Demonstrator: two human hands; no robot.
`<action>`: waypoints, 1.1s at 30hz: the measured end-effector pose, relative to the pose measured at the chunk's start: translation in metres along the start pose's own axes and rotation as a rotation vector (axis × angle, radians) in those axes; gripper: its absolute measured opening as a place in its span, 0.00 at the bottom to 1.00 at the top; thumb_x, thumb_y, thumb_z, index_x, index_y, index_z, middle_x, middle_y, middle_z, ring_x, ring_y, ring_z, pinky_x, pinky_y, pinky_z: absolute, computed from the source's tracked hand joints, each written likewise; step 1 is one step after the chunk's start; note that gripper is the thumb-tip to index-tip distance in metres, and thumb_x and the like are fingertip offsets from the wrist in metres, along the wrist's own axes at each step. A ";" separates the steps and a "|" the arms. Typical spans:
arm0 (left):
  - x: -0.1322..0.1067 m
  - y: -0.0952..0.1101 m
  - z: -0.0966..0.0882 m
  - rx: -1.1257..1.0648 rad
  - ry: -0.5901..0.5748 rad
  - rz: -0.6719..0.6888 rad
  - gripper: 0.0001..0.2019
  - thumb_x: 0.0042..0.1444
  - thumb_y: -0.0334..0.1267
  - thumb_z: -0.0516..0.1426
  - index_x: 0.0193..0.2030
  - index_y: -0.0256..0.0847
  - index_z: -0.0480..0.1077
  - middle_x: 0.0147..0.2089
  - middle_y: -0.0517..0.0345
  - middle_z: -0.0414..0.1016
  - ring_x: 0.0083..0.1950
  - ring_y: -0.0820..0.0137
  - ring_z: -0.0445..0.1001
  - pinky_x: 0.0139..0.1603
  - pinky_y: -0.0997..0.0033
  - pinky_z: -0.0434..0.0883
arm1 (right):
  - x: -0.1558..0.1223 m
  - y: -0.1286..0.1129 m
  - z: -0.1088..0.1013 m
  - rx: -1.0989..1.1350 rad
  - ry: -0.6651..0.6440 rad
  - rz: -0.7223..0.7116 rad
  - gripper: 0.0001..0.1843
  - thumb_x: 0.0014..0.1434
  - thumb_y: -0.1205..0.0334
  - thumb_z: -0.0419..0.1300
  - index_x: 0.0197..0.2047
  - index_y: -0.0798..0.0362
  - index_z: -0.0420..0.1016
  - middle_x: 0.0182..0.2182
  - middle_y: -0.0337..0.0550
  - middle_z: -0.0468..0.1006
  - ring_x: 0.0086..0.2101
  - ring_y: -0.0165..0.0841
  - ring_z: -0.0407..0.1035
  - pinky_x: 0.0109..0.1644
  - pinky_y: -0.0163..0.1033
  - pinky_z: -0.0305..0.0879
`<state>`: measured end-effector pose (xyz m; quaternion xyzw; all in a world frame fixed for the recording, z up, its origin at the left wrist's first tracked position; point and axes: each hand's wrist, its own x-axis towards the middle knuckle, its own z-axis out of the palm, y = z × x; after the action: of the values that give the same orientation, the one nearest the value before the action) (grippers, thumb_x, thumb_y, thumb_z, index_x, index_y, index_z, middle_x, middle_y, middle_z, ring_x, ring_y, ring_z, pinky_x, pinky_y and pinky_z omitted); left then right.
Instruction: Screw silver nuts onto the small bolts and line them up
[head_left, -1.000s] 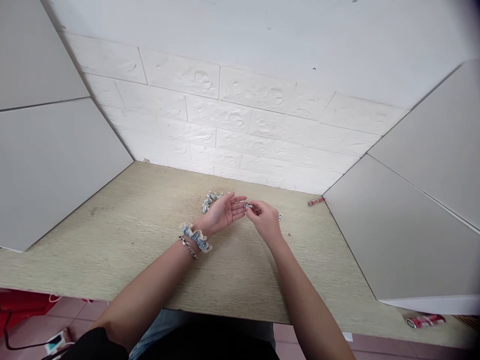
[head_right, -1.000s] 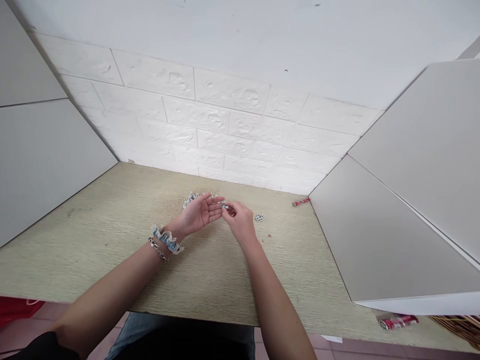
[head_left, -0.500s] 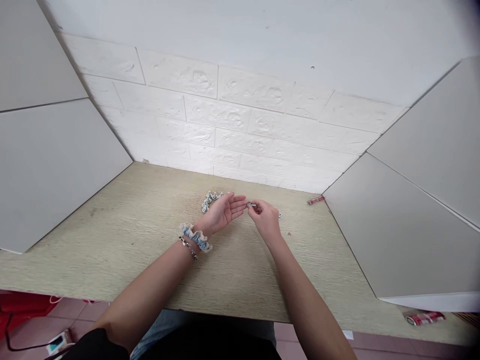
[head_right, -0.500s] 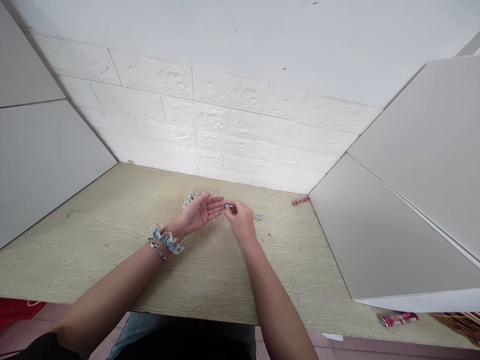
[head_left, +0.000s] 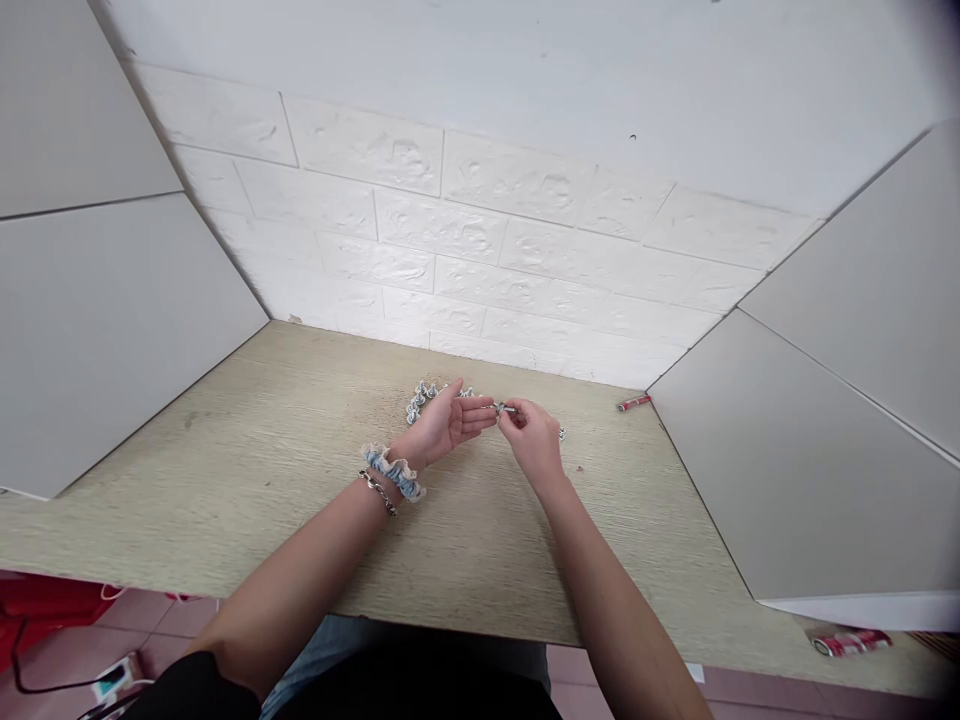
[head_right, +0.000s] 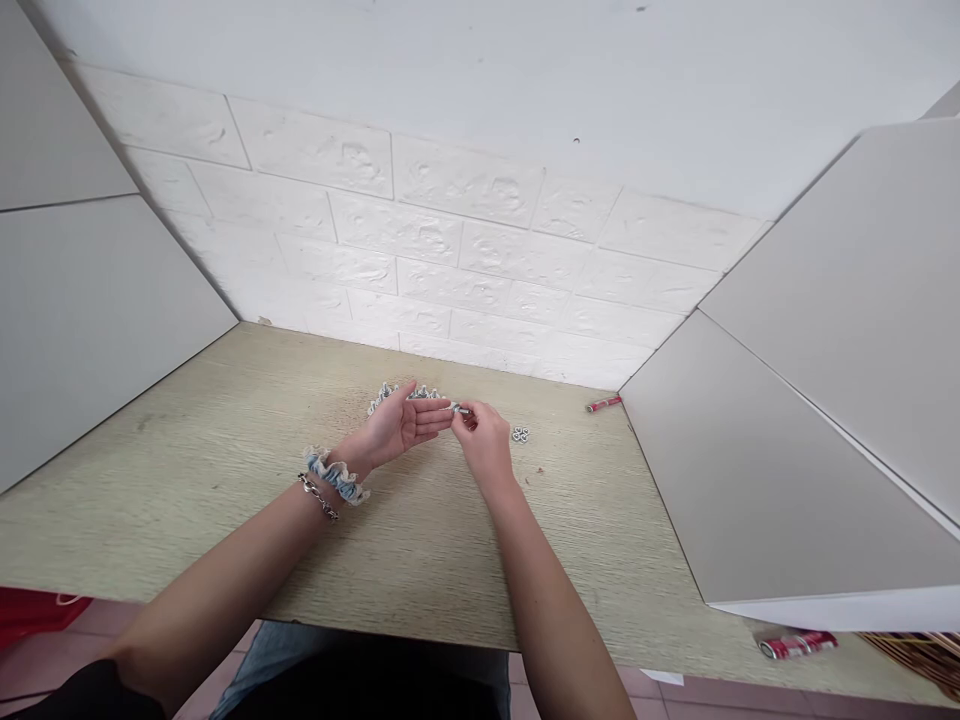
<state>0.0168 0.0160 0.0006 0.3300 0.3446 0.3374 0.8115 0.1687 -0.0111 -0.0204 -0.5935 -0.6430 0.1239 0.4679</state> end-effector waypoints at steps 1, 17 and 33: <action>0.001 0.000 -0.001 0.004 -0.006 0.003 0.29 0.57 0.54 0.41 0.46 0.31 0.69 0.48 0.42 0.72 0.50 0.63 0.69 0.53 0.68 0.59 | 0.000 0.000 0.000 0.000 -0.009 -0.005 0.11 0.49 0.60 0.53 0.33 0.54 0.73 0.29 0.43 0.75 0.28 0.31 0.68 0.36 0.37 0.65; 0.001 -0.001 0.001 -0.066 0.029 -0.012 0.26 0.58 0.52 0.41 0.43 0.32 0.69 0.40 0.45 0.73 0.41 0.67 0.72 0.48 0.68 0.64 | -0.001 -0.002 0.000 0.003 -0.112 -0.023 0.11 0.48 0.60 0.54 0.33 0.54 0.73 0.26 0.42 0.74 0.27 0.31 0.68 0.33 0.37 0.65; -0.002 -0.001 0.006 -0.037 0.023 0.118 0.25 0.56 0.53 0.43 0.46 0.35 0.68 0.51 0.46 0.69 0.54 0.64 0.66 0.55 0.67 0.59 | 0.003 0.006 0.000 0.016 -0.092 0.113 0.11 0.47 0.60 0.54 0.32 0.55 0.73 0.27 0.42 0.76 0.26 0.31 0.69 0.34 0.37 0.64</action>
<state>0.0207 0.0125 0.0033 0.3306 0.3274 0.3946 0.7923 0.1728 -0.0071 -0.0236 -0.6188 -0.6282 0.1829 0.4347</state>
